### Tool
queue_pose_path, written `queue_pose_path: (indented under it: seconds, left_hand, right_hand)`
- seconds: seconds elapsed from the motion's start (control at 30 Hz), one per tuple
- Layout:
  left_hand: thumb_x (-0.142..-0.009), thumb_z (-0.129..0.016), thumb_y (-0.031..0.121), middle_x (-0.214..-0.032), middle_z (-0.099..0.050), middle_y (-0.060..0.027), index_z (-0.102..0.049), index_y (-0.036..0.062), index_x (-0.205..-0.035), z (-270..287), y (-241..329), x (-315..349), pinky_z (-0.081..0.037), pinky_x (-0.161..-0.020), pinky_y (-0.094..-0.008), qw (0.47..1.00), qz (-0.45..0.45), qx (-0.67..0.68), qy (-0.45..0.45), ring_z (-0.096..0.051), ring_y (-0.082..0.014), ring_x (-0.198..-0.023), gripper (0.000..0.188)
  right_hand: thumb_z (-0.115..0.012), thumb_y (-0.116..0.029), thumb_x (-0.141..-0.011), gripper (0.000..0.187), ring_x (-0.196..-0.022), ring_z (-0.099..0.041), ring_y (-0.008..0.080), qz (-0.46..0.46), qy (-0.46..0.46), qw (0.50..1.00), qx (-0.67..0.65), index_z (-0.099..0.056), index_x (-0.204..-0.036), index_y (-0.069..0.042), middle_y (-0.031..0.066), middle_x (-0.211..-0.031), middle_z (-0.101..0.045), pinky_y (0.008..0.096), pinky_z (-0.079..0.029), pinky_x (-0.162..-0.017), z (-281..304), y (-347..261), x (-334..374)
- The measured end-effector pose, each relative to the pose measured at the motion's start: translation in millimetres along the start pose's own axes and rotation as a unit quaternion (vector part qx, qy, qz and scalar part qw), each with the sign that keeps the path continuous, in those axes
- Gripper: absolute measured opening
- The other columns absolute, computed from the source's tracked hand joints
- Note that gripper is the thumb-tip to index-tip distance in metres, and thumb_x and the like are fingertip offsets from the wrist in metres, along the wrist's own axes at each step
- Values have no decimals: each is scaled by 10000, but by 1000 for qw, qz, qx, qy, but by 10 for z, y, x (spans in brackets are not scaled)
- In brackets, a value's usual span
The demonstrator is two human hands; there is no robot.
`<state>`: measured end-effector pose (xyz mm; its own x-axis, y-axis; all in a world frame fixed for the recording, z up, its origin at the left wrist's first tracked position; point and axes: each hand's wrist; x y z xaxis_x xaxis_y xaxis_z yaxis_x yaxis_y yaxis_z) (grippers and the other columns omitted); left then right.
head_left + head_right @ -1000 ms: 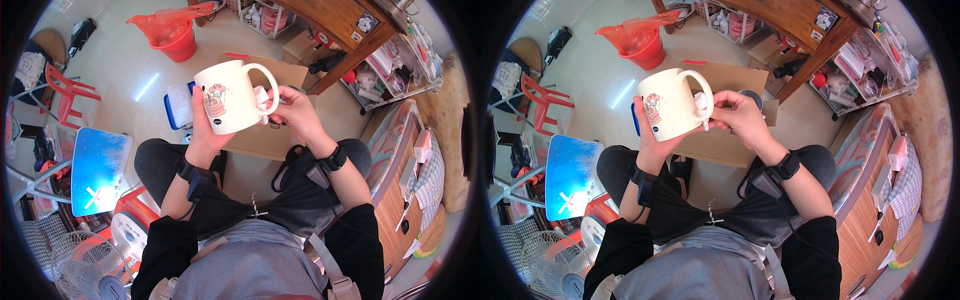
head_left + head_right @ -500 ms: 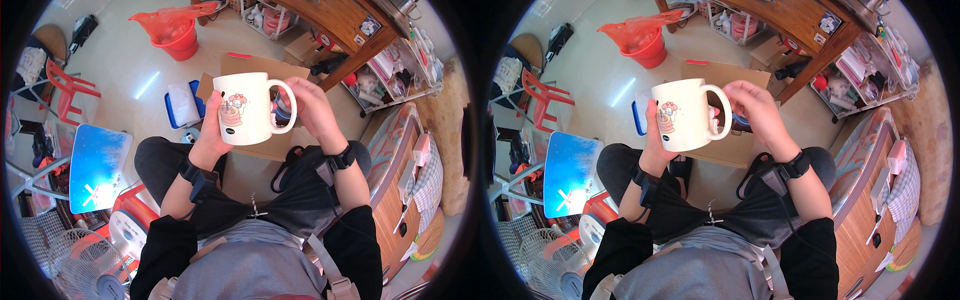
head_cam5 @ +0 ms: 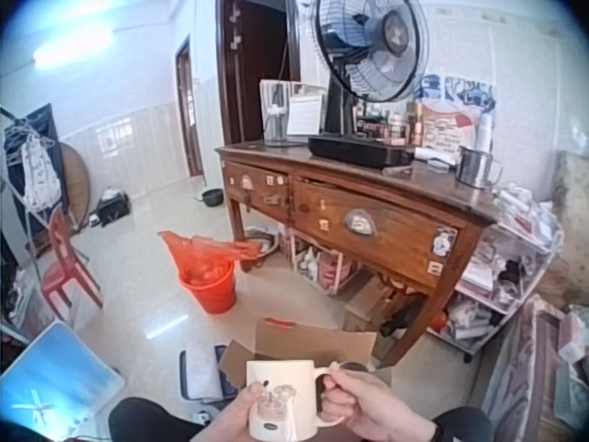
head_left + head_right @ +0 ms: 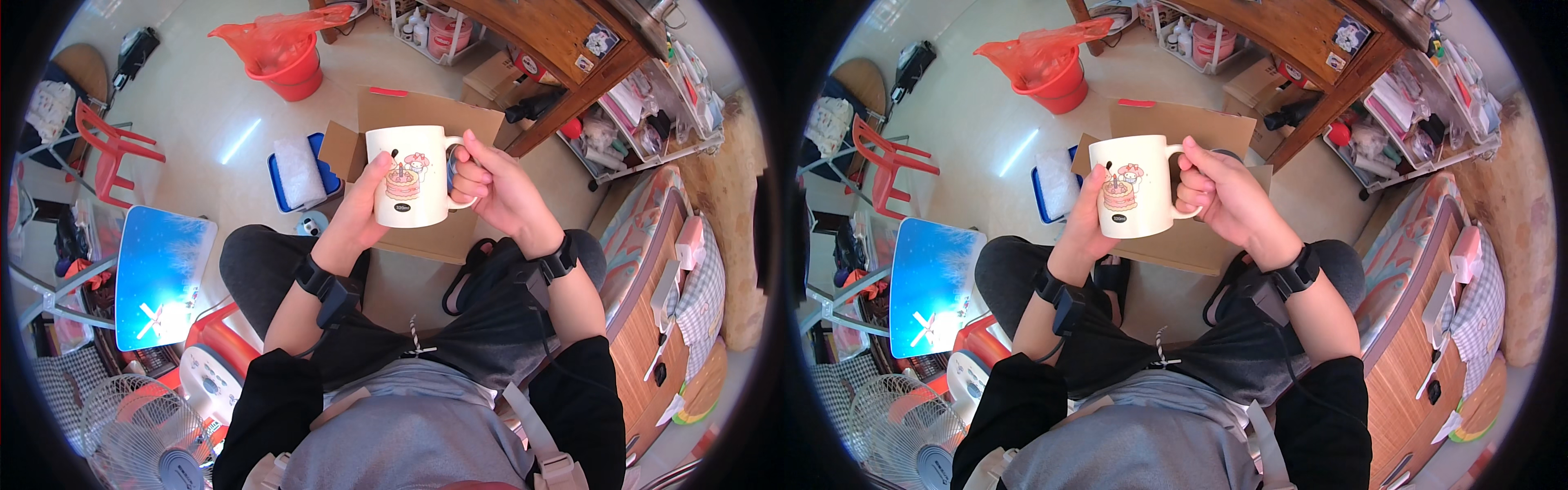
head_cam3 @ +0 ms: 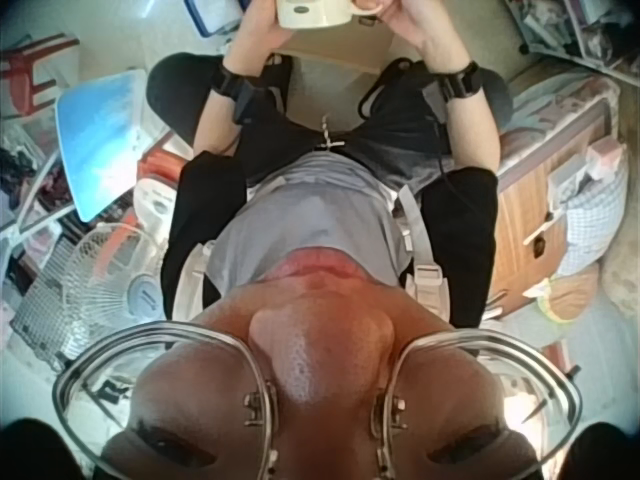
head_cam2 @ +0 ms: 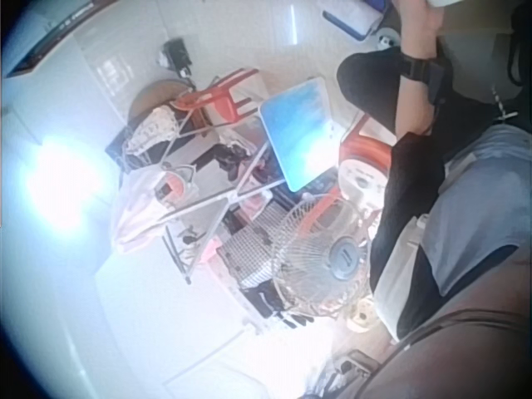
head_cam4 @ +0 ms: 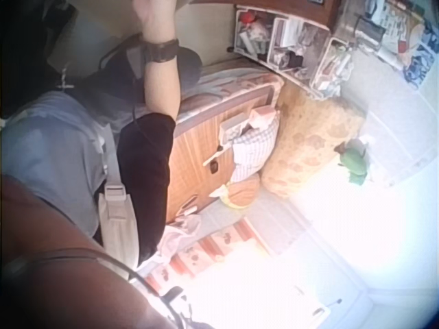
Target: Cleaning mugs with a tissue in a home environment.
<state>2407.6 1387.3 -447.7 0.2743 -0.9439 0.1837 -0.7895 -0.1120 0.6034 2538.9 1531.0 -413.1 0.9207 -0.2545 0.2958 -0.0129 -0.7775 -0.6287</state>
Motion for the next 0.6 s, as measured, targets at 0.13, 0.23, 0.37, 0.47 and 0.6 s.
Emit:
queue_pose_path:
  seconds: [0.13,0.23,0.37,0.47,0.6]
  left_hand:
    - [-905,-502,375,-1201,-529,-125,-389,-7,-1263,-2,-6,-18,-479,-889,-372,1000,6,-23,-11,-548,-216,-1078,536]
    - [-891,-537,357,-1187,-536,-124,-402,-21,-1247,9,-8,-4,-477,-885,-358,998,9,-51,-20,-549,-209,-1075,536]
    - [-877,-567,345,-1183,-539,-115,-403,-24,-1249,-3,19,46,-461,-897,-346,997,34,-55,-34,-551,-201,-1068,549]
    - [-868,-581,356,-1180,-540,-111,-404,-25,-1252,0,-11,35,-450,-908,-344,997,25,-51,-45,-553,-198,-1061,569]
    - [-864,-587,366,-1178,-539,-119,-407,-40,-1242,-49,-13,23,-447,-910,-340,997,13,-74,-20,-551,-195,-1061,583]
  right_hand:
    - [-474,-290,-941,294,-434,-197,54,-4,10,1000,-18,-437,-721,-99,-77,-511,-210,228,-215,-442,52,36,-15]
    - [-485,-265,-930,298,-413,-182,54,-10,5,999,-34,-418,-686,-108,-80,-498,-199,230,-196,-421,70,28,-32]
    - [-492,-255,-923,298,-401,-173,49,0,20,1000,-7,-411,-675,-110,-84,-495,-202,229,-177,-404,41,-2,-13]
    - [-503,-255,-918,301,-397,-169,48,16,29,999,22,-407,-672,-109,-84,-498,-211,227,-164,-393,31,-5,-17]
    - [-518,-242,-913,305,-392,-176,45,59,47,997,31,-401,-668,-105,-82,-503,-219,227,-167,-388,77,47,-81]
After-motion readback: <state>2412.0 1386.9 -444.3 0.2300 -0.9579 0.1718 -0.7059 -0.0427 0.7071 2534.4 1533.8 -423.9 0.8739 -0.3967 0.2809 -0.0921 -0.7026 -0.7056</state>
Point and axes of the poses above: each hand's wrist, its own x-axis away from the middle knuckle, its own z-axis out of the back of the hand, y = z × x
